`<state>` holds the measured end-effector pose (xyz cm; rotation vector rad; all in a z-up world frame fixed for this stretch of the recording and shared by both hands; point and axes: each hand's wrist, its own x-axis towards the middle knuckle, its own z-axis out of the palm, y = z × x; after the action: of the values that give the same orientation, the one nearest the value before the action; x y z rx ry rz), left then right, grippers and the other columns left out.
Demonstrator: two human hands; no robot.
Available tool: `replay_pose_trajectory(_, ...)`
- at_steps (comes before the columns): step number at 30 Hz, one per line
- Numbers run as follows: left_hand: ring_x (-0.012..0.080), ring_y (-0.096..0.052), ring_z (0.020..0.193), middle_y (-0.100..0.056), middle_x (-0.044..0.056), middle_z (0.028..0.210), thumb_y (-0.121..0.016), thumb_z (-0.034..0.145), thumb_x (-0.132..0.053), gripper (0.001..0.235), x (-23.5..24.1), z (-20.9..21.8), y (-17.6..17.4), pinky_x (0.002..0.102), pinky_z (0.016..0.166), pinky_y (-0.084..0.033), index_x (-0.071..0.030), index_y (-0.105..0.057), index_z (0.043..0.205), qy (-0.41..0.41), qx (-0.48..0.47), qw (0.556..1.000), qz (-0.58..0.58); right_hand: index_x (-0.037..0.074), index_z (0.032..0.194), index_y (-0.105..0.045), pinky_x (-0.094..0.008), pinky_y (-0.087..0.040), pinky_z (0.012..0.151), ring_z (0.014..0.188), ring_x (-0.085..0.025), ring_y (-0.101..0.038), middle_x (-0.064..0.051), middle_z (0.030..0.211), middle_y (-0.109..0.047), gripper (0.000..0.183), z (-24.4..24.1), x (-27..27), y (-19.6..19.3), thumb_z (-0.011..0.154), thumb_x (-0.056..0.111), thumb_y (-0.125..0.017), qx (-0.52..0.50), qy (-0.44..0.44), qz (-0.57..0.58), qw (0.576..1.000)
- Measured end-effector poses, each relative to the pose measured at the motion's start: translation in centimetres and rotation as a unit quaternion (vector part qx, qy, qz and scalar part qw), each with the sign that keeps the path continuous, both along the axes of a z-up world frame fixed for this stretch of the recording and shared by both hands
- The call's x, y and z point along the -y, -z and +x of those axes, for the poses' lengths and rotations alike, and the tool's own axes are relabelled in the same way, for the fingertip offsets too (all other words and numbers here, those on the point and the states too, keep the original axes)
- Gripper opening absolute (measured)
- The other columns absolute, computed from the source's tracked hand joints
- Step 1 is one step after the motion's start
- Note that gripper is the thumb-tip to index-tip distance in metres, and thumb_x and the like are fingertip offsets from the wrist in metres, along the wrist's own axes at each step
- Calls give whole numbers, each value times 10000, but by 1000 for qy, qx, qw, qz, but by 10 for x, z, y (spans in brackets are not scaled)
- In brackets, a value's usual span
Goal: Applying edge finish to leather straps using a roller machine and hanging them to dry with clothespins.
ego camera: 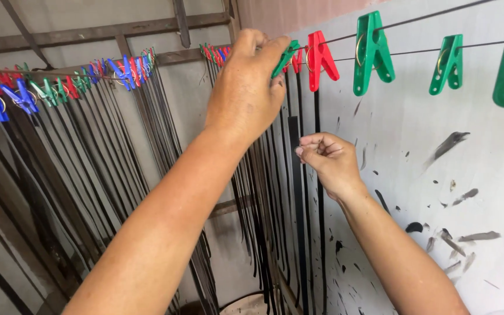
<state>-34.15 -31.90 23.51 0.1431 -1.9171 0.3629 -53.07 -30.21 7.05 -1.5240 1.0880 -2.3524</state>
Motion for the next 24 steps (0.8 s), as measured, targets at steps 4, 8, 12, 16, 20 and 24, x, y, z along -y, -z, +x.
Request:
replay_pose_trajectory(4, 343, -672, 1078, -634, 147, 1238, -702, 801, 30, 513, 12, 9, -12, 439, 824, -583, -20, -596, 1300, -5, 10, 1000, -14, 28, 986, -751, -201, -589, 738, 738, -87, -653, -59, 855, -725, 157, -3, 10, -10, 856, -55, -775, 4, 11, -11, 1000)
replay_pose_trajectory(8, 336, -643, 826, -527, 105, 1098, -616, 751, 112, 442, 16, 16, -22, 459, 528, -520, -33, -663, 1166, -40, 45, 998, -24, 45, 977, -753, -203, -609, 782, 769, -86, -663, -44, 850, -716, 156, -3, 14, -26, 865, -63, -767, 2, 22, -14, 1000)
replay_pose_trajectory(12, 342, -609, 776, -564, 103, 887, -681, 831, 108, 212, 19, 18, -32, 490, 534, -510, -19, -646, 996, -118, 102, 983, -94, 67, 963, -754, -180, -585, 774, 786, -62, -674, -21, 852, -730, 126, -3, 18, -40, 873, -20, -777, -12, 61, -20, 998)
replay_pose_trajectory(16, 386, -617, 820, -602, 96, 826, -636, 619, 230, 461, 28, 17, -40, 521, 628, -542, -50, -687, 982, -180, 127, 962, -159, 73, 958, -748, -171, -578, 779, 791, -43, -655, -9, 875, -730, 117, -7, 24, -50, 886, -12, -782, -46, 90, -65, 993)
replay_pose_trajectory(20, 264, -590, 690, -594, 13, 703, -786, 556, 104, 343, 35, 16, -47, 403, 760, -457, -139, -674, 770, -197, 132, 944, -227, 74, 908, -706, -198, -583, 848, 844, -64, -679, -16, 909, -732, 88, -9, 23, -61, 887, -4, -743, -34, 91, -61, 993)
replay_pose_trajectory(24, 243, -572, 712, -576, -38, 658, -780, 585, 61, 307, 37, 15, -52, 384, 732, -439, -191, -690, 736, -202, 131, 936, -258, 98, 906, -716, -175, -539, 758, 772, -36, -630, 22, 852, -703, 118, -5, 16, -69, 861, -10, -706, -53, 124, -64, 989)
